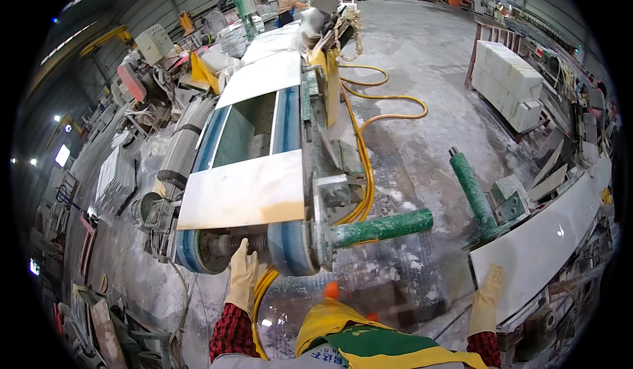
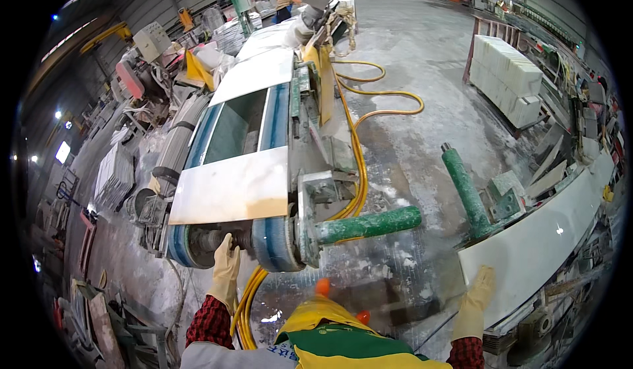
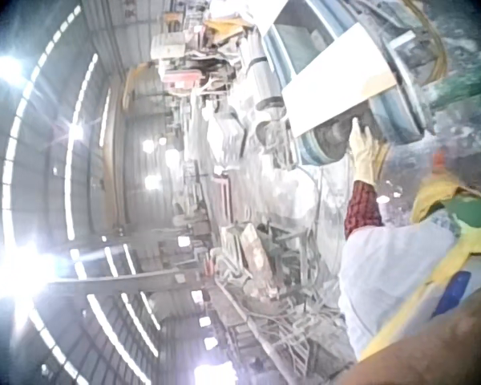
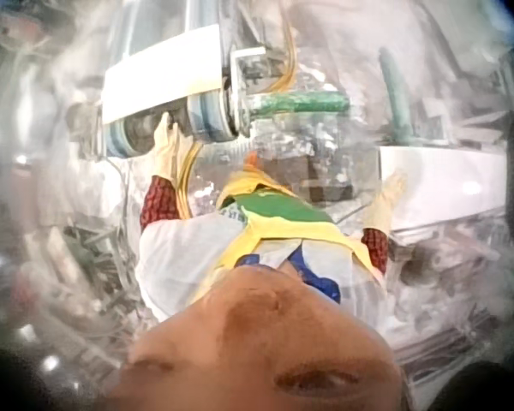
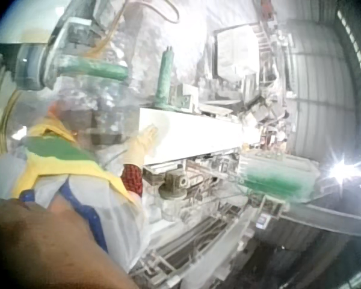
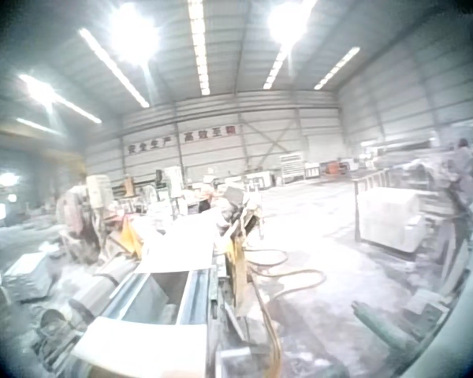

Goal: The person repeatedly picks up large white rectangular tiles, places them onto a conveyor belt, and guides them through a processing machine. The person handles the tiles one at a time, flipping and repositioning them as needed.

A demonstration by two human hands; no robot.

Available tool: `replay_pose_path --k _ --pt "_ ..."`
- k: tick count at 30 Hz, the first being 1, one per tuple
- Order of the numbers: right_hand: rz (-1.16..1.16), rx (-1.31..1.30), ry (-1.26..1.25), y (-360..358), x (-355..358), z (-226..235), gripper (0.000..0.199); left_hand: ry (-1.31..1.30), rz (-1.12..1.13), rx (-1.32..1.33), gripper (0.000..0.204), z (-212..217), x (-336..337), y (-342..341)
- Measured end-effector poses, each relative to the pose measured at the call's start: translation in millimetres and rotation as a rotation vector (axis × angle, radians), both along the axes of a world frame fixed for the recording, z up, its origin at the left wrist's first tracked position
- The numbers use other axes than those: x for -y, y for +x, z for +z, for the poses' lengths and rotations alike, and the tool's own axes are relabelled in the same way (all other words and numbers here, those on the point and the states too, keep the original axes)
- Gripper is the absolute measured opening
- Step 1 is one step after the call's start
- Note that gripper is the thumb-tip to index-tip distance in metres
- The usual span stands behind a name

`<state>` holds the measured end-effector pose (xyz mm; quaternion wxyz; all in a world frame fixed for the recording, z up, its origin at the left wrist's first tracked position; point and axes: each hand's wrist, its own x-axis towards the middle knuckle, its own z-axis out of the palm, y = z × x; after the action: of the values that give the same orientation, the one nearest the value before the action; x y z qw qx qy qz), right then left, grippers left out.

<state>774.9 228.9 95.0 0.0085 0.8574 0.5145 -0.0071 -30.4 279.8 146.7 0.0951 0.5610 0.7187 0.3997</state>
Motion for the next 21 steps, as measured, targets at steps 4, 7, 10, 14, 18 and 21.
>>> replay_pose_path --k 4,7,10,14,18,21 --pt "0.031 -0.017 0.152 1 19 -20 0.1 0.013 0.02 -0.334 0.068 17 18 -33" --pt "-0.038 -0.033 0.218 -27 20 -18 0.102 -0.033 0.05 -0.38 0.071 23 11 -62" --pt "-0.211 -0.456 0.467 -90 4 -15 0.101 0.022 0.066 -0.427 0.068 36 -2 -98" --pt "0.141 -0.114 0.292 -226 -20 2 0.087 0.079 0.035 -0.411 0.056 29 -35 -178" --pt "0.446 -0.199 0.407 -407 -93 40 0.071 -0.039 0.06 -0.447 0.057 15 -59 -280" --pt "0.694 -0.333 0.525 -508 -154 76 0.062 -0.152 0.024 -0.501 0.058 27 -85 -319"
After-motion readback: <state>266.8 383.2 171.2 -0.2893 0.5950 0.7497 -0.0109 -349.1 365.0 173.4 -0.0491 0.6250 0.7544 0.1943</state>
